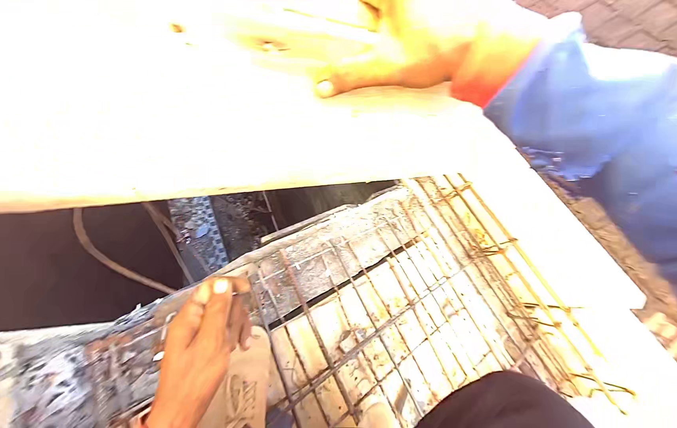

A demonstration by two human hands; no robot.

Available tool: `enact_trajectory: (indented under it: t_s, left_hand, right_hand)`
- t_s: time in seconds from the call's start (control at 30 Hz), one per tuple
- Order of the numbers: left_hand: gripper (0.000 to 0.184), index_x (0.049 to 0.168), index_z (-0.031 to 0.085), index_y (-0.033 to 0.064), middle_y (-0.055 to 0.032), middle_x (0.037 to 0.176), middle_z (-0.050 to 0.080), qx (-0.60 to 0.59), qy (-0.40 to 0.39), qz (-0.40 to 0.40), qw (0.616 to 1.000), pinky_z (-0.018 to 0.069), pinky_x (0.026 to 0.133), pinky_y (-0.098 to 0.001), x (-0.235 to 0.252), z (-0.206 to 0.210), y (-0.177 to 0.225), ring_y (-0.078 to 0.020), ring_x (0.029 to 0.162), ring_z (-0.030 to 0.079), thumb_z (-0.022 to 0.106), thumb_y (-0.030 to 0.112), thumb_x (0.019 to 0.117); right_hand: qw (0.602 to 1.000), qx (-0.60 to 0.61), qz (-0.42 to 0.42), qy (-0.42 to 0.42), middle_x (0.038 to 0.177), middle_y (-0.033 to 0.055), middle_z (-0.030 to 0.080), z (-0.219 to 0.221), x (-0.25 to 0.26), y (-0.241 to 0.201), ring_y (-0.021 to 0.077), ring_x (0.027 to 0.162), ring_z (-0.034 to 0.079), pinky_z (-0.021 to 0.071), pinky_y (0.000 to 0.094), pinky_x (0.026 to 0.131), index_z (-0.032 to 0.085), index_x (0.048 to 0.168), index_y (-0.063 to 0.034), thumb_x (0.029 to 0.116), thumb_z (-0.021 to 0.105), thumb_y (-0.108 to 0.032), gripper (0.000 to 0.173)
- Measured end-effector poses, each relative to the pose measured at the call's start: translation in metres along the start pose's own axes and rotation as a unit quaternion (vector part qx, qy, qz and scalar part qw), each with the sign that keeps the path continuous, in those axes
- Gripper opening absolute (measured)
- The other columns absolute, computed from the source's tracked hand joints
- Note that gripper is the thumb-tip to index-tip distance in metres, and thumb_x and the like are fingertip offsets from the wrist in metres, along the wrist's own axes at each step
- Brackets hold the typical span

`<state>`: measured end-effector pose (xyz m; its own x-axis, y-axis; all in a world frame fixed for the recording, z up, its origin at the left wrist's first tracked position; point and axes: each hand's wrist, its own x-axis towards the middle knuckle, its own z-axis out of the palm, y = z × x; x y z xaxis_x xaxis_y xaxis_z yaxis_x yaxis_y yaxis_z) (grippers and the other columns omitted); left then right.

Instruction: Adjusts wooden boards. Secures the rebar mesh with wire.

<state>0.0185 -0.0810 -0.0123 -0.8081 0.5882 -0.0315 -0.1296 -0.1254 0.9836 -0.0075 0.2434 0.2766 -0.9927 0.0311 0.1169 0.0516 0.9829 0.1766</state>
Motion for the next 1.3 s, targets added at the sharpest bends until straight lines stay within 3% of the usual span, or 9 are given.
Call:
enact_trajectory:
  t_s: [0.13,0.3,0.37,0.4,0.47,0.77,0.9,1.13,1.3]
  left_hand:
    - [0.034,0.107,0.062,0.0143,0.01,0.056,0.051,-0.005,0.003,0.012,1.0,0.0523,0.044,-0.0277,-0.001,-0.011,0.008,-0.0075,0.044,0.053,0.03,0.025,0.1126]
    - [0.036,0.104,0.059,0.0138,0.0122,0.053,0.051,-0.017,0.026,0.01,0.999,0.0513,0.042,-0.0256,0.002,-0.024,0.011,-0.0062,0.042,0.053,0.025,0.017,0.1118]
    - [0.036,0.103,0.059,0.0139,0.0125,0.052,0.05,-0.015,0.034,0.004,0.999,0.0509,0.043,-0.025,0.003,-0.025,0.012,-0.0058,0.042,0.053,0.024,0.017,0.1114]
    - [0.035,0.104,0.059,0.0136,0.0124,0.053,0.05,-0.006,0.039,-0.002,0.999,0.0511,0.043,-0.0251,0.002,-0.026,0.011,-0.0059,0.042,0.053,0.025,0.017,0.1115]
    - [0.032,0.105,0.058,0.012,0.0114,0.054,0.051,0.016,0.05,-0.012,0.999,0.0512,0.043,-0.0259,0.001,-0.028,0.005,-0.0067,0.043,0.053,0.027,0.018,0.1119]
    - [0.031,0.102,0.06,0.0086,0.0068,0.055,0.05,0.055,0.073,-0.071,0.993,0.0494,0.041,-0.0286,-0.007,-0.024,-0.009,-0.0099,0.04,0.05,0.033,0.022,0.1105]
    - [0.029,0.107,0.063,0.0067,0.0046,0.063,0.055,0.041,0.049,-0.088,0.994,0.05,0.043,-0.0273,-0.011,-0.015,-0.021,-0.0083,0.045,0.051,0.04,0.024,0.1091]
    - [0.034,0.109,0.058,0.0045,-0.001,0.064,0.049,-0.002,0.0,-0.231,0.973,0.0514,0.048,-0.0335,-0.024,-0.021,-0.033,-0.0143,0.046,0.05,0.035,0.029,0.1118]
    - [0.031,0.107,0.056,0.0049,-0.0002,0.063,0.048,-0.045,-0.008,-0.274,0.961,0.0523,0.048,-0.0314,-0.03,-0.021,-0.035,-0.0137,0.045,0.05,0.035,0.027,0.1123]
  right_hand:
    - [0.999,-0.046,-0.021,-0.007,0.126,0.0096,0.064,0.016,0.017,-0.011,0.029,0.114,0.062,0.0491,0.0578,0.09,0.061,0.135,-0.0188,0.0697,0.046,-0.097,0.103]
    - [0.999,-0.039,-0.023,-0.02,0.163,0.0095,0.038,0.029,0.032,-0.022,0.0374,0.147,0.036,0.0385,0.0577,0.11,0.068,0.127,-0.0209,0.0693,0.046,-0.097,0.098]
    - [0.999,-0.041,-0.021,-0.027,0.144,0.0073,0.057,0.037,0.032,-0.024,0.0328,0.135,0.049,0.0414,0.0589,0.105,0.068,0.125,-0.022,0.0708,0.046,-0.097,0.095]
    - [0.999,-0.039,-0.032,-0.018,0.117,0.0029,0.068,0.045,0.034,-0.022,0.0263,0.113,0.062,0.048,0.0555,0.094,0.067,0.119,-0.022,0.0708,0.046,-0.097,0.092]
    - [0.999,0.008,-0.051,-0.017,0.091,0.0004,0.067,0.063,0.037,-0.014,0.0202,0.089,0.065,0.0519,0.05,0.08,0.066,0.114,-0.0184,0.0729,0.051,-0.094,0.087]
    - [0.995,0.063,-0.032,-0.069,0.084,0.0034,0.065,0.121,0.023,-0.004,0.0223,0.078,0.066,0.053,0.0473,0.068,0.063,0.114,-0.0141,0.0753,0.059,-0.087,0.082]
    - [0.994,0.069,-0.046,-0.07,0.084,0.0089,0.067,0.131,0.002,0.001,0.0302,0.077,0.068,0.0537,0.0561,0.066,0.062,0.12,-0.0125,0.0767,0.06,-0.084,0.083]
    - [0.992,0.084,-0.091,-0.004,0.059,0.009,0.056,0.168,0.01,-0.009,0.0342,0.055,0.062,0.0463,0.0568,0.046,0.063,0.1,-0.0092,0.0685,0.05,-0.094,0.091]
    - [0.989,0.088,-0.121,-0.017,0.057,0.0022,0.055,0.18,0.016,-0.017,0.0244,0.052,0.062,0.0462,0.0479,0.044,0.064,0.094,-0.0131,0.068,0.05,-0.097,0.089]
